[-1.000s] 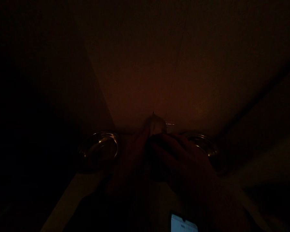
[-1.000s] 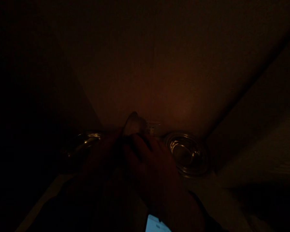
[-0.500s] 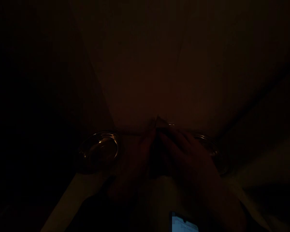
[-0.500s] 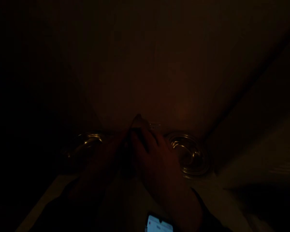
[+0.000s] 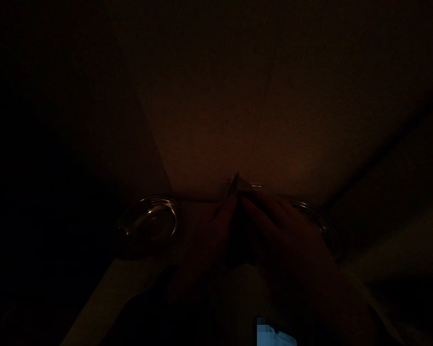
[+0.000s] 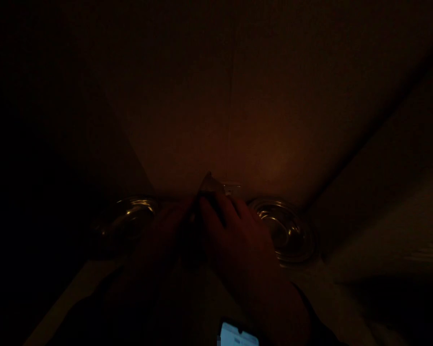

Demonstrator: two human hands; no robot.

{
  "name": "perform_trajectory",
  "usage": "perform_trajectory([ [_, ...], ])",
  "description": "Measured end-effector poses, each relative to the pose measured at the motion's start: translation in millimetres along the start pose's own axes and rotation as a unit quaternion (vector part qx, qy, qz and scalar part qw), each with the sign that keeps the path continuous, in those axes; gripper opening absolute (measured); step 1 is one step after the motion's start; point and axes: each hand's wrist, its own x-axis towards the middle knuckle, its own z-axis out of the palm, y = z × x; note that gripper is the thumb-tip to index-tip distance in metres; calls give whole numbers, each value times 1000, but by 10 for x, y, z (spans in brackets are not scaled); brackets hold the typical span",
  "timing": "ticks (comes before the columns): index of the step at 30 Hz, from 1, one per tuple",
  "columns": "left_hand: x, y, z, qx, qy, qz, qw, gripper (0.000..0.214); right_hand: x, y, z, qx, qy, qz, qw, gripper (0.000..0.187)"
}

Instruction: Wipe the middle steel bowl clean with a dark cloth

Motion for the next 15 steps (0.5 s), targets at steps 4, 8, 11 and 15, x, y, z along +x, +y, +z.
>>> perform_trajectory([
  [4,28,-13,-10,-25,-9,-3,1000,39,-18,-12,-34,13,-15,-41,999,32],
  [8,-8,29,25,3,26,-16,1000,38,-13,31,-22,13,0,-12,1000,35],
  [11,-30,68,37,9,20,-25,999,34,-8,64,-13,2,4,-4,1000,37],
  [15,-2,47,9,-11,-22,-6,1000,35,-10,54,-38,6,-11,-37,999,33],
])
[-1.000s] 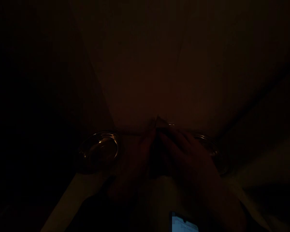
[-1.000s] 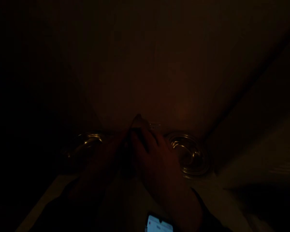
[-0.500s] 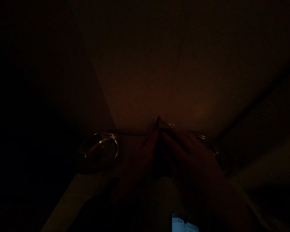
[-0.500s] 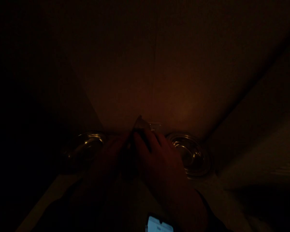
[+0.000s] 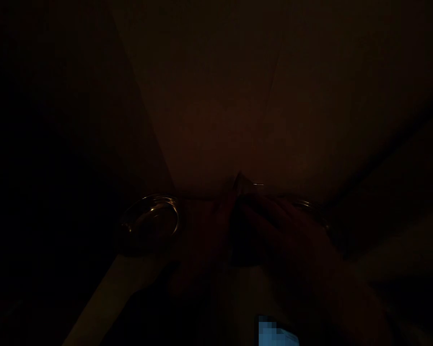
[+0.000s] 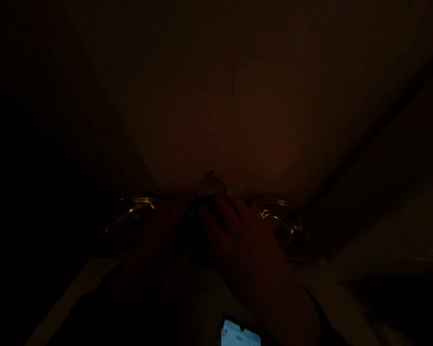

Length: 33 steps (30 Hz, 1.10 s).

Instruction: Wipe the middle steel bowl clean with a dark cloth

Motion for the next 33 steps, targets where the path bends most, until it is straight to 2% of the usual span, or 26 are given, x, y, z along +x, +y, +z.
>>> perform_trajectory([
  [2,-6,-13,1,-9,0,4,1000,38,3,4,-9,9,0,-1,1000,33],
  [7,-68,9,51,-31,-4,-3,999,33,5,58,-5,-15,-4,54,998,37],
  [9,-58,3,41,-28,-8,-5,1000,32,-4,52,-18,-17,-9,36,999,36],
  [13,-13,-33,-15,21,18,11,1000,37,-20,8,-55,2,-17,2,1000,33],
  [18,-22,-24,-22,-1,-12,19,1000,34,-11,39,-25,10,-2,40,999,36],
  [20,-12,-33,-15,-3,1,25,1000,32,-10,45,-12,7,5,45,999,36],
  [24,29,-74,-14,-25,36,34,998,37,-14,1,-22,17,-4,9,1000,35],
  [26,28,-75,-11,-23,28,36,999,35,-11,-13,-25,12,-10,7,1000,35],
  [31,-22,-42,12,11,-1,46,999,34,2,45,18,-23,-11,63,998,37],
  [33,-20,-49,8,7,-5,36,999,34,-5,53,28,-22,-10,53,998,38],
])
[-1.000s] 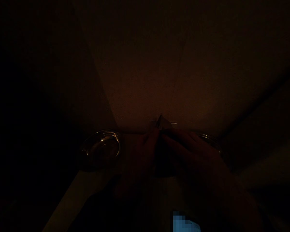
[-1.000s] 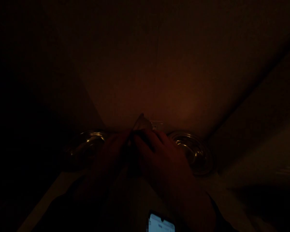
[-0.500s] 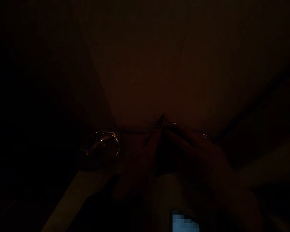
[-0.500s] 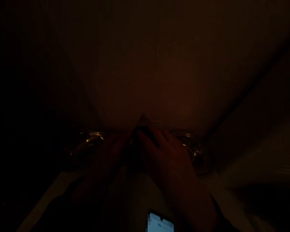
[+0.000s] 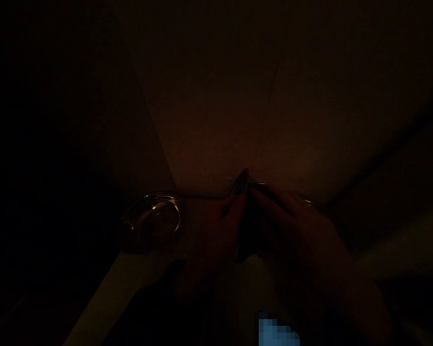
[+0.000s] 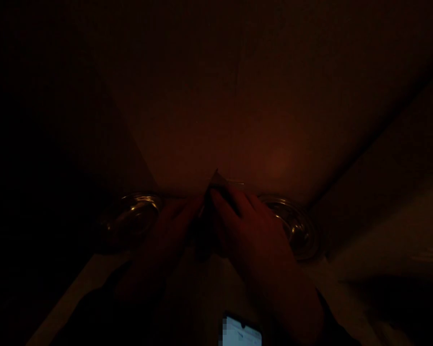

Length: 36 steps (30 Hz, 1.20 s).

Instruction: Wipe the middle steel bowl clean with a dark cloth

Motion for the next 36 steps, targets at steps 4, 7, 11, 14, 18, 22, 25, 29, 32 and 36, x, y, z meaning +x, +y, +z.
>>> perform_trajectory([
  [4,41,-57,-33,-18,19,27,999,32,-29,-52,-24,16,-11,-49,999,39],
  [7,40,-51,-31,-15,9,39,999,31,-29,-66,-38,26,-18,-41,999,38],
  [11,-4,25,21,-26,-24,5,999,27,-9,-28,-25,6,-1,0,1000,37],
  [14,5,19,25,-20,5,-8,1000,30,-12,-28,-30,1,-7,-11,1000,39],
  [18,49,-51,-18,2,19,11,1000,39,-16,-47,-42,14,-7,-40,999,37],
  [22,36,-40,-18,10,-19,22,1000,35,10,-20,-6,-3,-2,-1,1000,36],
  [25,32,-14,-13,22,-8,20,1000,33,12,-19,-2,-4,-13,4,1000,38],
  [29,56,-32,-31,12,23,6,1000,39,-12,-65,-51,15,-16,-38,999,35],
  [32,51,-50,-29,7,9,8,1000,36,-11,-68,-50,15,-15,-24,999,35],
  [36,33,-46,-11,12,-19,14,1000,37,12,-30,-12,7,-7,16,1000,37],
])
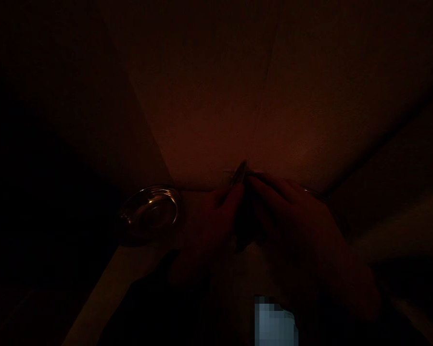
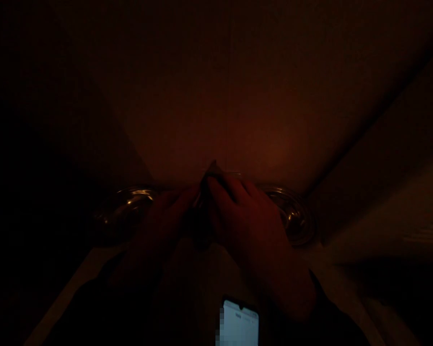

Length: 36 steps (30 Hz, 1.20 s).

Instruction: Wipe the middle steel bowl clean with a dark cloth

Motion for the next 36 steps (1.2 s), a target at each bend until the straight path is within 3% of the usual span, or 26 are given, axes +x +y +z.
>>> perform_trajectory([
  [7,37,26,-28,19,30,-26,999,36,-8,-27,-35,10,-11,-60,998,35],
  [10,23,8,-15,25,43,-7,999,34,-5,-3,-14,10,-14,-34,999,36],
  [13,8,-15,4,-1,16,3,1000,31,5,15,5,2,-13,-7,1000,38],
  [19,46,-40,-4,-17,61,12,998,30,-8,-71,-26,18,-19,-66,997,34],
  [26,-14,36,44,12,44,-1,999,30,17,-50,-8,-24,-4,-6,1000,37],
  [32,14,28,13,10,42,11,999,30,-16,-90,-26,9,-26,-70,997,33],
  [36,-5,40,20,21,49,19,998,31,-5,-56,-13,1,-9,-33,999,35],
])
